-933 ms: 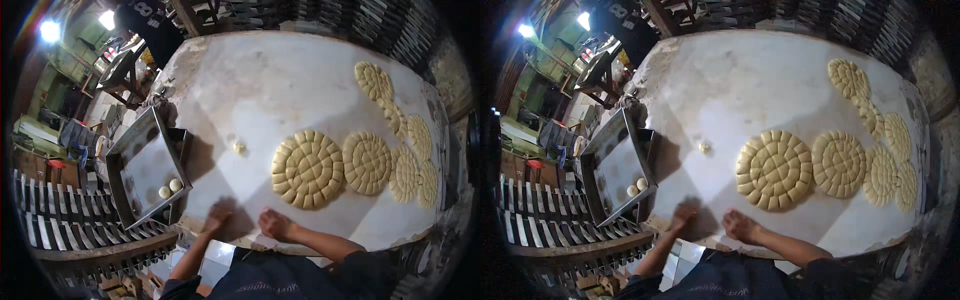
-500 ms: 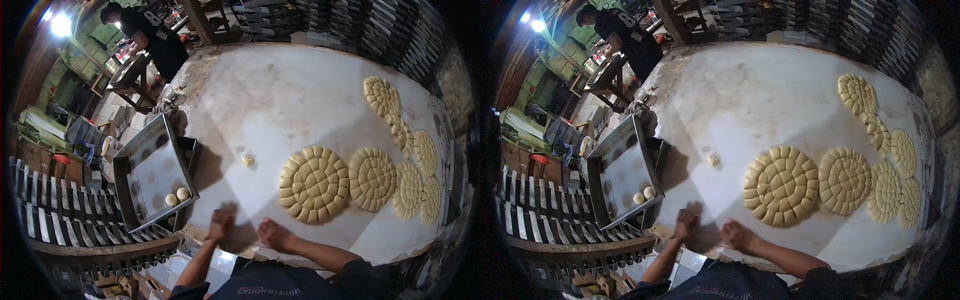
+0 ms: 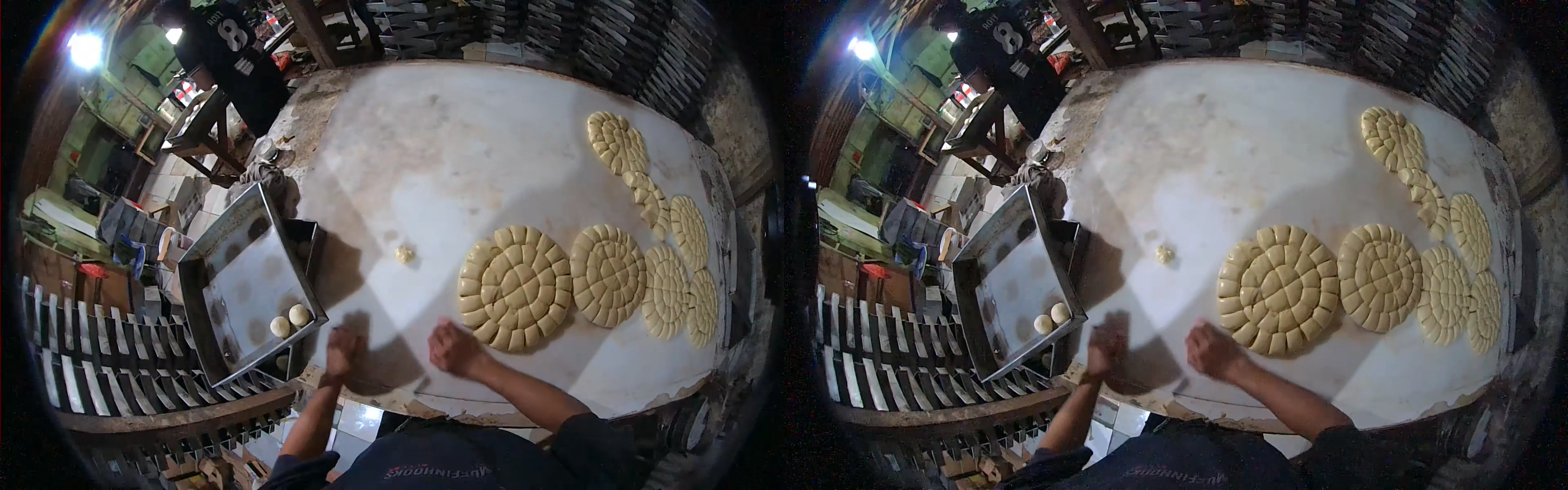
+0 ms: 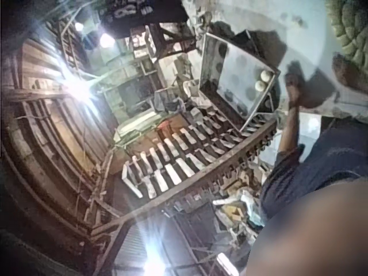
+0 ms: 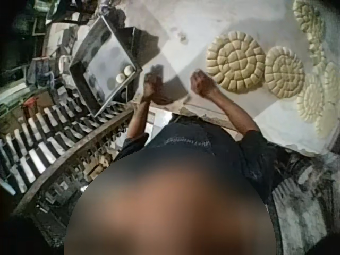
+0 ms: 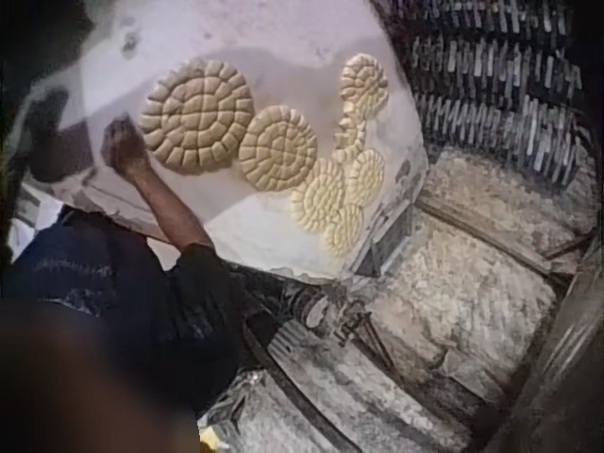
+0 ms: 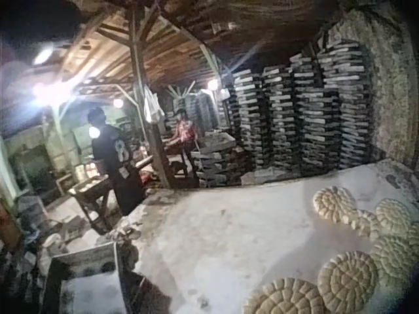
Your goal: The person places small dough balls into a metal tray, moves a rack of trays, and then transfers individual dough portions onto larger patterned dough circles on a work table.
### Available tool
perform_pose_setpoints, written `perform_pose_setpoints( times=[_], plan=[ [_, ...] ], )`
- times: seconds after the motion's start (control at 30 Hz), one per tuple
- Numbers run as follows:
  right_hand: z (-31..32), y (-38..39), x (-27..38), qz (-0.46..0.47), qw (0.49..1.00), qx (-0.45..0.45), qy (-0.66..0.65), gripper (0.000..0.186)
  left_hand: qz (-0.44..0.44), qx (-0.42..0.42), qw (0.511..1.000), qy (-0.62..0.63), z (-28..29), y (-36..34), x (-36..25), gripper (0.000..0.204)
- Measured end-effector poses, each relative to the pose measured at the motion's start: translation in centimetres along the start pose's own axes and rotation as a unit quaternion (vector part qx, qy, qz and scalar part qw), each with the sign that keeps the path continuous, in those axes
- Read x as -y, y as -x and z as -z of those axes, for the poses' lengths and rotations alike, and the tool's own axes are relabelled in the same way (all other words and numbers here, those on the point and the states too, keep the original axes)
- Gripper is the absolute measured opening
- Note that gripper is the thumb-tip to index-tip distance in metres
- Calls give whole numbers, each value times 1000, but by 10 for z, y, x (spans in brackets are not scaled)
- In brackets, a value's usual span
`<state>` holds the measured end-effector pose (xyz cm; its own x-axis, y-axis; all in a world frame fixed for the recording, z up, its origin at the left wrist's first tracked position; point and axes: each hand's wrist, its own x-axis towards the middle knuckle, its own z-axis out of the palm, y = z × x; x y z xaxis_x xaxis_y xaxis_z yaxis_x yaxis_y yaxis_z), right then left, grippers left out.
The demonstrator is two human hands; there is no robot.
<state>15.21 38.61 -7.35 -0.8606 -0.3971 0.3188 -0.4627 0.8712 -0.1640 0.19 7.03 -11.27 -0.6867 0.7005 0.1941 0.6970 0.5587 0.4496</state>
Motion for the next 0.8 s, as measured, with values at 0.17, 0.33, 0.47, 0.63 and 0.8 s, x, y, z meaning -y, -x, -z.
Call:
perform_pose_setpoints(
  times=[0.17, 0.33, 0.47, 0.63, 0.8],
  plan=[
    [-20, -92, 24, -278, 953, -114, -39, 21, 127, -97, 986, 46, 0, -98, -37, 12],
    [-53, -63, 62, -189, 974, -112, -56, 13, -97, -131, 979, 122, -11, -48, -61, 20],
    [-49, -82, 29, -377, 893, -155, -192, 11, -39, -41, 997, 59, 8, 8, -44, 30],
    [-50, -161, -41, -417, 833, -365, -3, 8, 35, 192, 897, 397, 78, -16, -47, 26],
    [-30, -173, -51, -418, 895, -152, -36, 16, -86, 42, 926, 364, 133, -36, -64, 41]
  ],
)
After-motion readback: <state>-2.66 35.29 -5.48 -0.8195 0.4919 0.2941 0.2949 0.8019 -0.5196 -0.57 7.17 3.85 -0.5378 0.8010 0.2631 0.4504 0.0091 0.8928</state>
